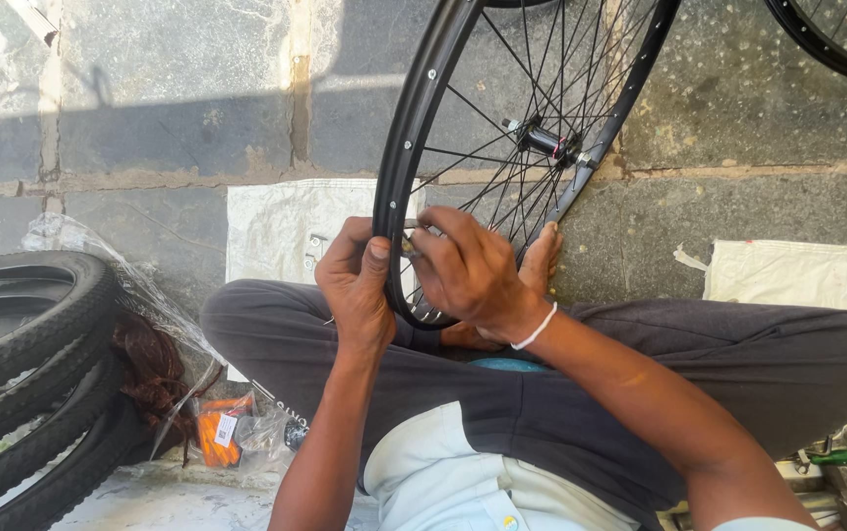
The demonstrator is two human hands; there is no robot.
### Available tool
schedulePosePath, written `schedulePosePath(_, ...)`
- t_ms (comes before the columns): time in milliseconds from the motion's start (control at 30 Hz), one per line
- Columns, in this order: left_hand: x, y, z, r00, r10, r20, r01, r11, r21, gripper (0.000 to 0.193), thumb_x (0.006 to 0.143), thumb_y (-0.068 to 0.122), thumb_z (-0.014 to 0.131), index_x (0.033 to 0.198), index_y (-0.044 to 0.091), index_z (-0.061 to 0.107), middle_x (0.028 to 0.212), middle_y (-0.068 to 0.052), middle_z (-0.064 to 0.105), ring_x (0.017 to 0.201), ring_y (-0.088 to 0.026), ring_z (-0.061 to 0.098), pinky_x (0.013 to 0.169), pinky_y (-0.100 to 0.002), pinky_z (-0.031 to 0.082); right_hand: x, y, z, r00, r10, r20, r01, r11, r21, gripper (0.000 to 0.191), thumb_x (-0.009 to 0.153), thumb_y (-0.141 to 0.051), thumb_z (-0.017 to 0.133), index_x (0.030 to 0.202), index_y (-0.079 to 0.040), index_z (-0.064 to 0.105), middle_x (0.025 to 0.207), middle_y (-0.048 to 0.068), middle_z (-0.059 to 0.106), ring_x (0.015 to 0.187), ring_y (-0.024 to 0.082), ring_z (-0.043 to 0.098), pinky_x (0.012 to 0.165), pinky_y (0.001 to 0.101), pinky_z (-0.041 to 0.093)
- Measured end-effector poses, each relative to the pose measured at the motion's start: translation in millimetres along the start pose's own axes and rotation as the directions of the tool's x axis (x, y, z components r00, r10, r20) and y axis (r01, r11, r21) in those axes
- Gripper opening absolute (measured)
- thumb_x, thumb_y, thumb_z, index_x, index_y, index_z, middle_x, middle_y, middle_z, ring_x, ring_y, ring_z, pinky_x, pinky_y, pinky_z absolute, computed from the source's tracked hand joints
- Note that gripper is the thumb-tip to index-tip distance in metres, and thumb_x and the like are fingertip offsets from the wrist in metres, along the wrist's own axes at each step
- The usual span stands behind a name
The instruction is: The person sits on the floor and inserts metal components into the rim of a bicycle wheel by hand.
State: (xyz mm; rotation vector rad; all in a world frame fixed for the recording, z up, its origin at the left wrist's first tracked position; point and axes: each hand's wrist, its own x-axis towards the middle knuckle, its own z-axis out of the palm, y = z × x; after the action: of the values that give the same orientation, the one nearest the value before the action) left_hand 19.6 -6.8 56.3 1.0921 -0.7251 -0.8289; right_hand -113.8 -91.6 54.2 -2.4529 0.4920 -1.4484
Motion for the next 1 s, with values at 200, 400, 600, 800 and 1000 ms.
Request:
schedulePosePath(200,-4,0,3,1.000,0.005,0.023,-0.006,0.998,0.059,0.037,0.104,0.034,0.070,0.112,-0.002,0.071,0.103,-0.001,0.067,0.094,-0.010,0.058,0.085,-0.023,0.046,0,-3,-5,0.995,0.048,0.086,-0.055,0.995,0.077,0.039,0.093,-0.003,0.082,0.119,0.006,0.055,0.113,0.017,0.063,0.088,0.026,0.071,0.065,0.0335,0.056)
schedulePosePath(400,0,2,-3,0.999,0.014,0.037,-0.017,0.998,0.061,0.037,0.103,0.033,0.072,0.110,-0.004,0.072,0.100,-0.003,0.067,0.091,-0.011,0.059,0.081,-0.024,0.046,6,-16,-6,0.998,0.055,-0.042,-0.056,0.998,-0.024,0.033,0.080,-0.002,0.079,0.100,0.001,0.052,0.116,0.029,0.063,0.098,0.041,0.073,0.077,0.0391,0.063)
schedulePosePath(600,-2,-1,0,0.999,0.016,0.038,-0.017,1.000,0.016,0.034,0.104,0.031,0.070,0.111,-0.003,0.071,0.110,-0.003,0.066,0.098,-0.011,0.059,0.087,-0.024,0.047,0,1,-1,0.975,0.152,0.162,-0.169,0.981,0.099,0.033,0.089,-0.002,0.079,0.116,0.004,0.060,0.106,0.013,0.064,0.088,0.029,0.072,0.071,0.0363,0.058)
schedulePosePath(800,-5,4,2,0.994,0.091,0.054,-0.098,0.984,0.146,0.032,0.109,0.027,0.067,0.113,-0.004,0.072,0.109,-0.005,0.066,0.096,-0.010,0.059,0.083,-0.024,0.047,-18,-16,4,0.990,0.102,-0.101,-0.091,0.991,0.100,0.037,0.091,-0.005,0.075,0.121,0.004,0.056,0.126,0.030,0.058,0.108,0.043,0.070,0.075,0.0330,0.062)
schedulePosePath(1000,4,25,27,0.994,0.108,0.000,-0.103,0.947,0.306,0.043,0.112,0.030,0.057,0.140,-0.002,0.065,0.106,-0.001,0.062,0.095,-0.006,0.055,0.083,-0.022,0.045,-13,-16,-7,0.974,0.213,-0.072,-0.203,0.971,0.123,0.030,0.092,-0.009,0.074,0.114,0.003,0.058,0.122,0.025,0.063,0.099,0.032,0.071,0.079,0.0373,0.062)
